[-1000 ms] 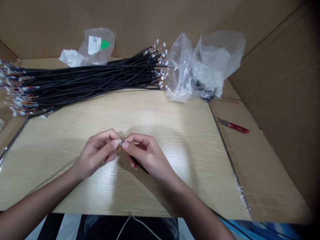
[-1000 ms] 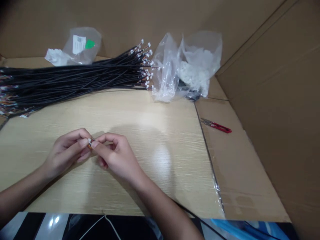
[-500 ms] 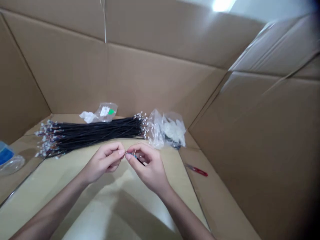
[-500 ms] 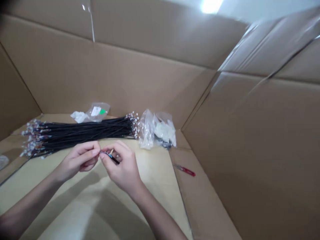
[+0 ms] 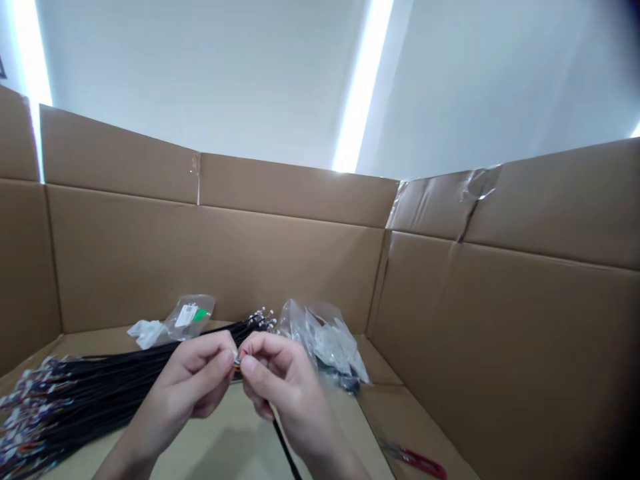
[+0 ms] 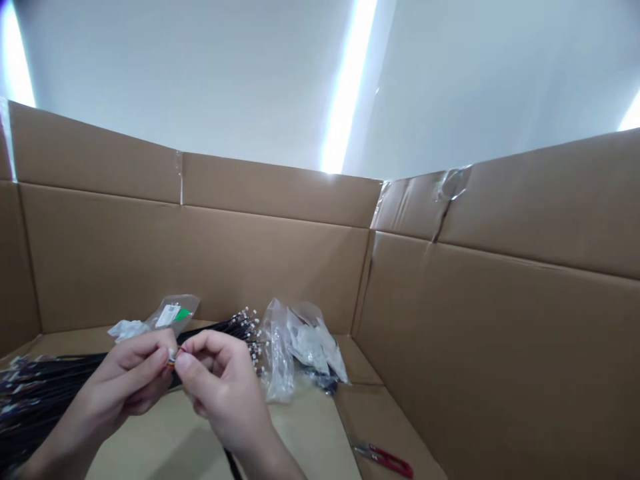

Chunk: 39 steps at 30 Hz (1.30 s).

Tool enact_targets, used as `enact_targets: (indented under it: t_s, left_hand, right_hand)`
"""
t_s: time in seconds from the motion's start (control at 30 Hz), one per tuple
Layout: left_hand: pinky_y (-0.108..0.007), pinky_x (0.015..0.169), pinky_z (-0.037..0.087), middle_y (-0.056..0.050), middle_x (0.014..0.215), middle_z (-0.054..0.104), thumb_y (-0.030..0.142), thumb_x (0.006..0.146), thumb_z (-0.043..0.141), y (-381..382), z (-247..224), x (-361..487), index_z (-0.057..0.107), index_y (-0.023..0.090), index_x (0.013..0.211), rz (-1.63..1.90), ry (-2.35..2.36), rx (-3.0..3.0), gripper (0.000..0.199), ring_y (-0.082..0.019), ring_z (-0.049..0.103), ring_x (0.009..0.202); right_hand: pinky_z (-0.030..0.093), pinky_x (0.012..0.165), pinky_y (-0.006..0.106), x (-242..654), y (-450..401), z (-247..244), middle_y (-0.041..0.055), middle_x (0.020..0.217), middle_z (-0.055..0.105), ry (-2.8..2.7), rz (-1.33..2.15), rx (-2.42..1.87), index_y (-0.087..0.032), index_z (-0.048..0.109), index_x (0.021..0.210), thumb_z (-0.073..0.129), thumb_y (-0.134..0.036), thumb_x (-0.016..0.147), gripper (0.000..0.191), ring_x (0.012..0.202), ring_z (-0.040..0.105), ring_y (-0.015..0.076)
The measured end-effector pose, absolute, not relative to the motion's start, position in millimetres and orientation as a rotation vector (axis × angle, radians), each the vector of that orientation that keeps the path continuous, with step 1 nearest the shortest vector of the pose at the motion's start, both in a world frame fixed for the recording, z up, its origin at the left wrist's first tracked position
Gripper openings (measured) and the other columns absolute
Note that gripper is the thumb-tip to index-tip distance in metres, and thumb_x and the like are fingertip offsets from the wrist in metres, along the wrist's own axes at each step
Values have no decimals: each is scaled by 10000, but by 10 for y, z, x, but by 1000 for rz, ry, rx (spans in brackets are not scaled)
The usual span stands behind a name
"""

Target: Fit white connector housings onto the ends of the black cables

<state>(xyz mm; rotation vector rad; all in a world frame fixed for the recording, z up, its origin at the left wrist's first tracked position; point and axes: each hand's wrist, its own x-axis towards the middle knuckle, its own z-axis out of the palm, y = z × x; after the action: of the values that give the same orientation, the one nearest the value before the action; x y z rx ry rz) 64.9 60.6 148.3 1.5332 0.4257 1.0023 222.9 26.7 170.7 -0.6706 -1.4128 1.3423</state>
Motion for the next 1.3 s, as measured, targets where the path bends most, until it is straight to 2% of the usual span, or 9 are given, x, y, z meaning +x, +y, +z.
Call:
enact_targets:
  t_s: [0.27, 0.53, 0.77, 0.93, 1.07, 1.17, 1.3]
  left_hand:
    - [-142, 455, 249, 12, 524, 350, 443, 948, 474, 641, 1512, 614, 520, 105, 626, 1354, 636, 2029, 469, -33, 325, 493]
    - [-143, 428, 223, 19, 529, 345, 421, 950, 477, 775, 1446, 689, 521, 116, 650, 1324, 626, 1996, 431, -30, 294, 472]
    - [-137, 468, 309, 0, 567, 430, 376, 946, 486, 806, 1407, 673, 562, 124, 670, 1391, 751, 2121, 381, -43, 387, 510]
    - [-133, 515, 396, -19, 613, 538, 340, 943, 486, 789, 1452, 664, 591, 131, 660, 1425, 850, 2288, 368, -62, 489, 552]
    - [-123, 526, 414, -20, 613, 575, 288, 933, 496, 758, 1489, 657, 596, 135, 645, 1434, 883, 2420, 341, -69, 551, 581]
    - [-132, 510, 404, -27, 611, 583, 278, 919, 508, 747, 1504, 645, 604, 130, 648, 1404, 902, 2447, 324, -76, 553, 577]
    - [-149, 511, 392, -38, 609, 563, 321, 906, 535, 759, 1497, 636, 594, 125, 629, 1348, 931, 2352, 344, -88, 531, 585]
  right_hand:
    - [247, 348, 145, 2093, 330, 1531, -79, 472, 406, -1161, 1609, -531, -159, 535, 754, 739, -439, 773, 347, 394, 289, 32]
    - [284, 375, 163, 2078, 408, 1418, -84, 451, 406, -1177, 1436, -583, -166, 510, 830, 672, -528, 816, 396, 386, 315, 48]
    - [268, 400, 187, 2073, 393, 1481, -79, 482, 368, -1259, 1278, -714, -170, 511, 821, 584, -557, 843, 395, 427, 306, 66]
    - [253, 415, 217, 2078, 382, 1463, -55, 519, 368, -1318, 1125, -789, -167, 558, 864, 535, -528, 888, 363, 451, 312, 87]
    - [291, 431, 224, 2085, 383, 1435, -30, 548, 369, -1345, 1029, -795, -185, 566, 833, 523, -483, 906, 309, 507, 380, 119]
    - [293, 430, 223, 2086, 393, 1429, -18, 549, 377, -1368, 983, -790, -197, 545, 790, 517, -434, 910, 267, 537, 418, 135]
    - [299, 421, 219, 2101, 419, 1434, -25, 553, 391, -1368, 987, -787, -195, 547, 789, 521, -382, 910, 224, 494, 381, 109]
